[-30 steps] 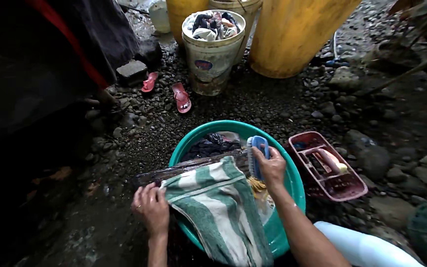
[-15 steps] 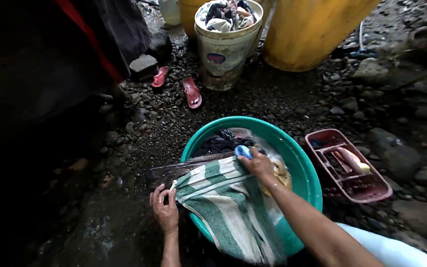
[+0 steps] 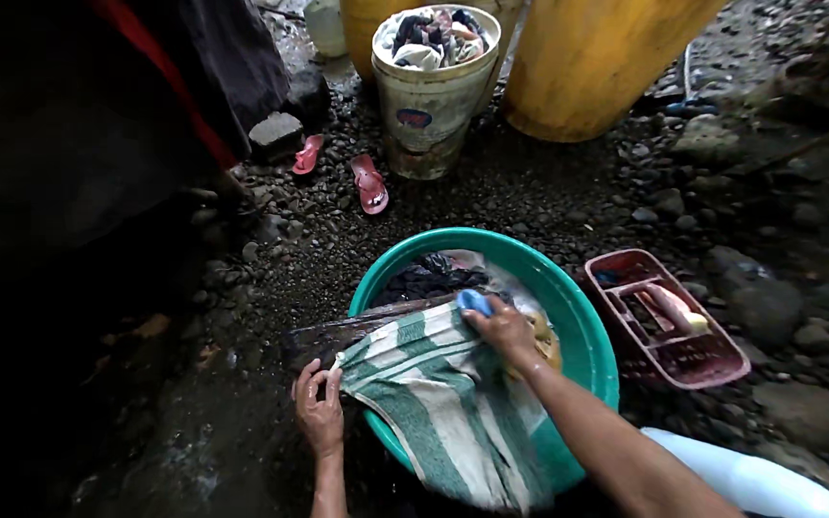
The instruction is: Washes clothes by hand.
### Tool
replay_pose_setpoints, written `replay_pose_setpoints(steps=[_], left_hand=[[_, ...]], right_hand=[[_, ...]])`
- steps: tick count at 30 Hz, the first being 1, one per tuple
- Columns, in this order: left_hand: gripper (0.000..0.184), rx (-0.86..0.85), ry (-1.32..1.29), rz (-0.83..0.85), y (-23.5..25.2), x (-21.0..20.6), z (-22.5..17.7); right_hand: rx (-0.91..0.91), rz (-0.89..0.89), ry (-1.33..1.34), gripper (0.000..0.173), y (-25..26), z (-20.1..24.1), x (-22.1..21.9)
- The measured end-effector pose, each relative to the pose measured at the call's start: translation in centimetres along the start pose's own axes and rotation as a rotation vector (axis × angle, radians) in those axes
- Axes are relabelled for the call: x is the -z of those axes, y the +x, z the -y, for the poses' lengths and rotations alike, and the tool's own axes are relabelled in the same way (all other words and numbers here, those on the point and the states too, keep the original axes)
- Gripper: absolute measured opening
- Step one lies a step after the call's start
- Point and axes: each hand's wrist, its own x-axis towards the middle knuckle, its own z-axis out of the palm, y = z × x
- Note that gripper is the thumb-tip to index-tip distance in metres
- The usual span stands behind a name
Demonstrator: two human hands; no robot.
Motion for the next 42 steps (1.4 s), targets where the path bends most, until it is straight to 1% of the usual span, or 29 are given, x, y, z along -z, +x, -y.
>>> replay_pose_setpoints(steps=[1,2,4,5,6,8,9,10,11,12,13,15,16,18,19,20,22,24,25,27,28,29,31,32,34,36,39,41,42], left_hand=[[0.023,0.01,-0.012,-0.014,-0.2,-0.3,-0.1],[0.024,0.013,-0.019,-0.025,-0.3,-0.4,-0.1],[0.024,0.018,-0.039,-0.039,-0.4,-0.7,-0.1],[0.024,0.047,-0.066,-0.037,-0.6,-0.6,-0.1],[0.026,0.106,-0.112,-0.03,-1.1,-0.2,-0.2],[0.037,0.291,-0.188,0.021,-1.8,0.6,-0.6],[0.038,0.237,-0.12,0.021,-1.4,0.8,-0.6],[0.033,0.092,0.01,0.021,-0.9,0.9,-0.3],[0.029,-0.011,0.1,0.03,-0.6,0.9,0.0],[0.029,-0.051,0.176,0.042,-0.1,1.0,-0.1],[0.028,-0.041,0.254,0.079,0.3,1.4,-0.9],[0.021,0.042,0.409,0.202,1.7,2.2,-4.1],[0.022,0.033,0.454,0.252,2.5,1.7,-5.7],[0.044,-0.099,0.455,0.422,3.3,-1.2,-8.5],[0.052,-0.161,0.426,0.582,3.6,-3.2,-9.8],[0.056,-0.207,0.399,0.766,3.9,-5.6,-10.8],[0.062,-0.298,0.44,1.059,4.2,-10.6,-12.1],[0.067,-0.29,0.564,1.265,4.1,-14.5,-12.8],[0.063,-0.272,0.575,1.295,3.7,-15.8,-12.7],[0.042,-0.298,0.469,1.244,2.8,-16.7,-12.2],[0.036,-0.309,0.415,1.215,2.3,-16.6,-12.1],[0.036,-0.273,0.392,1.213,2.2,-16.1,-12.6],[0.043,-0.082,0.347,1.198,3.3,-14.2,-15.4],[0.044,-0.002,0.28,1.119,4.2,-12.8,-16.9],[0.044,0.046,0.151,0.861,6.2,-9.5,-19.3],[0.04,-0.006,0.088,0.618,8.9,-5.9,-21.2],[0.035,-0.094,0.034,0.308,12.3,0.2,-23.4],[0.036,-0.15,0.01,0.145,13.8,4.1,-24.8],[0.035,-0.174,-0.007,0.086,14.2,5.8,-25.6]], right_hand=[[-0.059,-0.004,-0.026,0.06,0.3,0.0,1.1],[-0.049,0.005,-0.011,0.059,-0.4,1.4,1.5],[0.163,0.067,0.144,0.056,-4.4,7.0,0.0],[0.31,0.146,0.229,0.053,-7.0,10.1,-2.0],[0.427,0.288,0.278,0.053,-9.6,13.1,-4.1],[0.579,0.535,0.218,0.056,-12.0,16.9,-6.8],[0.604,0.547,0.172,0.058,-11.4,16.7,-7.4],[0.571,0.457,0.178,0.059,-9.9,14.8,-7.6],[0.499,0.313,0.188,0.059,-7.6,11.5,-7.1],[0.404,0.171,0.154,0.06,-4.8,8.0,-5.7],[0.278,0.087,0.08,0.061,-2.4,4.7,-3.6],[-0.027,0.074,-0.055,0.062,0.7,-0.4,1.3],[-0.142,0.057,-0.03,0.06,1.7,-2.4,3.2],[-0.227,0.013,0.256,0.045,1.5,-5.1,4.7],[-0.204,0.046,0.438,0.035,0.6,-5.4,4.6],[-0.169,0.135,0.582,0.03,-0.4,-5.1,4.4],[-0.078,0.353,0.744,0.03,-1.9,-4.0,4.2],[-0.019,0.465,0.828,0.031,-3.1,-3.3,4.4],[-0.022,0.485,0.858,0.031,-3.4,-3.3,4.5],[-0.034,0.496,0.859,0.035,-3.5,-4.1,4.5],[-0.049,0.49,0.845,0.037,-3.5,-4.8,4.3],[-0.067,0.49,0.836,0.037,-3.5,-5.5,3.9],[-0.065,0.573,0.842,0.034,-4.2,-6.3,3.4],[-0.04,0.653,0.839,0.033,-4.9,-6.2,3.0],[0.044,0.854,0.814,0.031,-6.6,-5.3,2.2],[0.131,1.036,0.761,0.023,-8.0,-4.5,1.4],[0.226,1.218,0.542,0.011,-9.7,-4.4,0.4],[0.264,1.281,0.45,0.011,-10.4,-5.1,-0.4],[0.283,1.266,0.474,0.012,-10.7,-5.4,-0.6]])
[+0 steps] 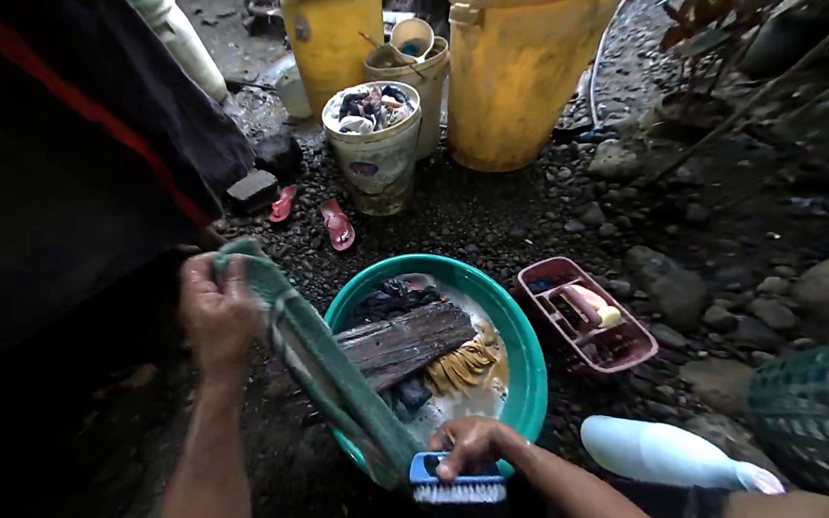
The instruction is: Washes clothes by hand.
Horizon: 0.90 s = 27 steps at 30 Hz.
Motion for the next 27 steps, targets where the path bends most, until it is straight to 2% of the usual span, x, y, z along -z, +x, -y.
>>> replay_pose_setpoints(steps=[2,4,5,6,7,9,11,14,16,18,19,20,21,23,25,26,27], left_hand=[[0.032,-0.046,-0.032,-0.054,0.0,2.7,-1.8],[0.027,-0.075,-0.058,-0.033,-0.5,4.5,-4.4],[0.027,-0.09,-0.065,-0.007,-0.8,5.1,-5.6],[0.026,-0.108,-0.073,0.014,-0.9,5.5,-6.8],[0.026,-0.135,-0.087,0.027,-0.9,6.0,-7.9],[0.024,-0.198,-0.137,0.028,-0.7,6.9,-9.8],[0.017,-0.266,-0.181,-0.016,-0.5,8.2,-11.7],[0.017,-0.311,-0.194,-0.09,-0.3,11.5,-13.6],[0.026,-0.404,-0.281,-0.069,1.4,14.8,-11.6],[0.039,-0.639,-0.484,0.162,4.6,18.4,-6.7],[0.04,-0.655,-0.551,0.23,5.0,19.5,-5.1],[0.037,-0.557,-0.598,0.188,3.8,19.7,-5.0],[0.029,-0.413,-0.602,0.073,1.8,19.2,-5.6],[0.02,-0.228,-0.565,-0.041,-1.3,18.0,-4.4],[0.02,-0.04,-0.518,-0.088,-4.5,14.3,-2.7],[0.02,0.099,-0.518,-0.072,-6.0,11.7,-1.1],[0.018,0.29,-0.537,-0.037,-7.3,8.8,1.2]], right_hand=[[0.144,-0.104,0.123,0.024,-0.5,0.4,-0.6],[0.358,-0.197,0.296,0.055,-0.8,2.1,-1.4],[0.434,-0.183,0.332,0.073,-0.7,3.3,-1.9],[0.457,-0.163,0.312,0.084,-0.6,4.6,-2.5],[0.444,-0.144,0.27,0.088,-0.4,5.8,-3.2],[0.369,-0.11,0.168,0.082,0.1,7.0,-4.4],[0.36,-0.124,0.143,0.058,0.4,6.7,-4.8],[0.549,-0.216,0.243,0.037,-2.2,5.9,-4.5],[0.741,-0.318,0.292,0.034,-5.2,5.7,-3.9],[0.946,-0.454,0.341,0.037,-8.7,6.4,-3.1],[1.029,-0.508,0.371,0.038,-10.2,6.9,-2.5],[1.092,-0.534,0.386,0.038,-11.4,7.4,-1.6],[1.131,-0.545,0.392,0.038,-12.5,8.0,-0.5],[1.104,-0.581,0.358,0.033,-13.8,8.5,1.6],[0.874,-0.743,0.359,0.029,-13.8,8.8,3.5],[0.676,-0.881,0.309,0.024,-13.0,9.0,4.5],[0.48,-0.985,0.229,0.028,-11.6,8.7,5.9]])
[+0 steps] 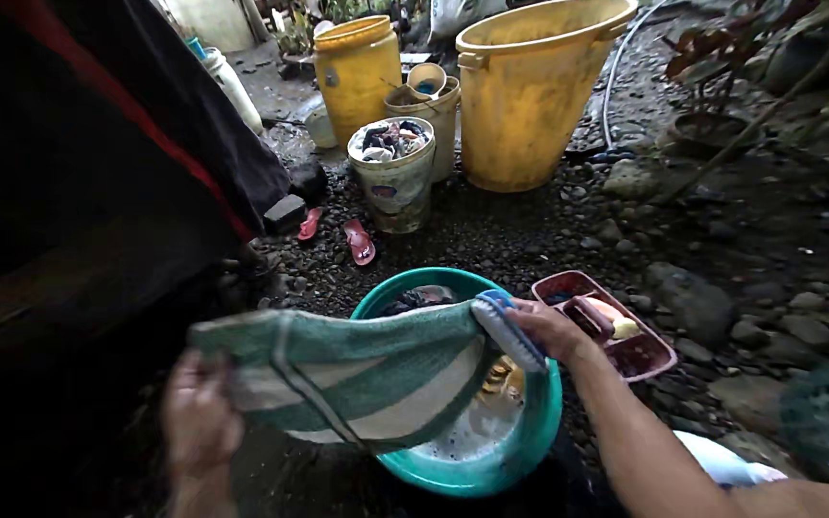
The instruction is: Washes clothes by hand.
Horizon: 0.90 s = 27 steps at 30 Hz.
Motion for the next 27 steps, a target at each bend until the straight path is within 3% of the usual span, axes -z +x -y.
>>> replay_pose_setpoints(steps=[2,3,5,7,9,11,14,16,19,21,23,25,27], left_hand=[[0.015,0.412,-0.045,0.002,-0.4,-1.2,8.7],[0.019,0.561,-0.071,0.004,-0.7,-1.2,12.9],[0.023,0.708,-0.107,-0.048,-1.4,-1.2,18.5],[0.027,0.76,-0.129,-0.086,-1.7,-1.2,20.3],[0.035,0.809,-0.107,-0.057,-1.6,-1.0,20.4],[0.039,0.879,-0.067,-0.005,-1.4,-0.8,20.0],[0.032,0.797,-0.099,-0.046,-1.1,-1.1,20.3],[0.033,0.657,-0.219,-0.111,-1.3,-1.2,21.3],[0.036,0.544,-0.308,-0.217,-1.4,-1.9,22.4],[0.034,0.511,-0.288,-0.253,-2.0,-1.8,22.7],[0.032,0.48,-0.236,-0.173,-3.7,-0.2,22.5],[0.029,0.512,-0.317,-0.329,-1.9,-0.3,23.3],[0.033,0.561,-0.381,-0.388,0.0,-0.8,23.5]], right_hand=[[-0.155,-0.097,-0.29,0.04,3.2,-3.9,-0.8],[-0.194,-0.047,-0.397,0.044,3.9,-6.3,-1.0],[-0.267,0.263,-0.629,0.044,4.2,-10.5,-1.7],[-0.403,0.598,-0.949,0.045,4.0,-13.9,-3.6],[-0.474,0.705,-1.15,0.046,4.1,-17.3,-5.7],[-0.471,0.743,-1.147,0.043,4.5,-18.4,-6.7],[-0.325,0.758,-0.721,0.029,4.7,-15.6,-5.4],[-0.213,0.572,-0.406,0.031,3.9,-13.1,-6.1],[-0.004,0.333,-0.266,0.053,3.6,-9.7,-15.7],[0.067,0.384,-0.323,0.059,2.6,-7.3,-24.5],[0.089,0.525,-0.463,0.063,2.1,-5.8,-29.8],[0.054,0.512,-0.585,0.061,2.9,-7.3,-28.6],[0.027,0.239,-0.683,0.058,5.3,-10.6,-21.9]])
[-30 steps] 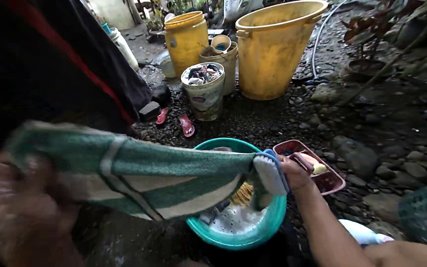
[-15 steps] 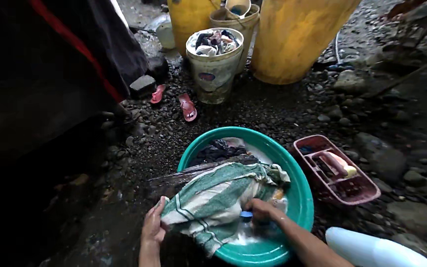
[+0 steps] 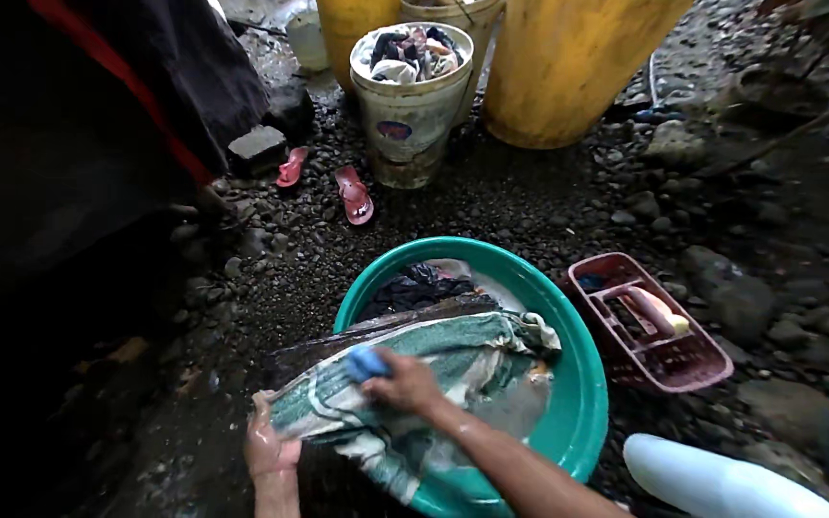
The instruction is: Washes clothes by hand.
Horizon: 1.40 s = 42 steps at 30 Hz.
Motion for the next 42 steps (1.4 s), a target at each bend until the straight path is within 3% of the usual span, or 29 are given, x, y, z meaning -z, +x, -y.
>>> replay_pose_setpoints(steps=[4,6,8,11,13,14,16,18,19,21,22,24,26,28,30,33,37,39,42], left_hand=[[0.027,0.006,0.095,-0.032,-0.2,-0.5,-0.1],[0.027,-0.029,0.133,-0.056,-0.3,-0.6,0.0],[0.028,-0.045,0.17,-0.055,-0.4,-0.7,0.4],[0.031,-0.098,0.221,-0.019,-0.2,0.0,0.6],[0.033,-0.102,0.171,0.035,0.2,0.9,0.8],[0.032,-0.068,0.128,0.036,0.5,0.8,0.6],[0.032,-0.02,0.068,0.025,0.7,0.2,0.5],[0.031,-0.014,0.068,0.0,0.3,-0.1,0.5],[0.03,-0.034,0.082,-0.01,0.4,-0.5,0.4],[0.027,-0.063,0.099,-0.035,0.0,-0.9,0.5],[0.027,-0.067,0.102,-0.05,-0.2,-1.0,0.7],[0.026,-0.088,0.126,-0.083,-0.2,-1.3,0.7],[0.031,-0.096,0.19,-0.095,-0.7,-1.1,0.7],[0.028,-0.101,0.198,-0.066,-1.3,-1.0,-0.1],[0.028,-0.098,0.18,0.03,-2.5,-0.9,-1.8],[0.041,-0.107,0.116,0.23,-4.9,-2.9,-4.4],[0.048,-0.067,0.105,0.394,-3.3,-6.8,-5.5],[0.058,0.088,0.46,0.48,-2.3,-6.2,-3.4],[0.027,0.166,0.975,0.704,-2.0,-5.7,1.8]], right_hand=[[-0.475,-0.323,-0.205,0.064,0.3,-10.9,10.9],[-0.529,-0.362,-0.203,0.063,0.4,-9.7,12.0],[-0.383,-0.299,-0.059,0.061,-0.4,-3.8,8.3],[-0.001,0.015,0.184,0.056,-2.2,5.9,-1.9],[0.102,0.186,0.164,0.056,-2.2,6.8,-4.7],[0.099,0.128,0.133,0.055,-1.8,4.7,-4.4],[0.035,-0.203,0.046,0.055,-0.6,-3.2,-0.4],[-0.234,-0.346,-0.113,0.06,-0.4,-10.1,7.1],[-0.375,-0.356,-0.176,0.061,-0.3,-11.8,10.3],[-0.503,-0.336,-0.203,0.061,-0.1,-10.3,12.8],[-0.466,-0.317,-0.148,0.061,-0.6,-7.8,11.6],[-0.182,-0.253,0.035,0.058,-1.4,-1.6,5.3],[0.059,-0.033,0.166,0.054,-3.4,2.8,-1.5],[0.128,0.029,0.171,0.052,-4.1,1.8,-3.7],[0.048,-0.211,0.121,0.053,-3.4,-4.9,-1.1],[-0.283,-0.423,-0.07,0.057,-2.0,-12.5,8.9],[-0.39,-0.425,-0.119,0.054,2.5,-11.0,14.4],[-0.37,-0.414,-0.075,0.054,4.6,-9.8,15.3],[-0.359,-0.455,0.01,0.052,6.1,-8.8,15.6]])
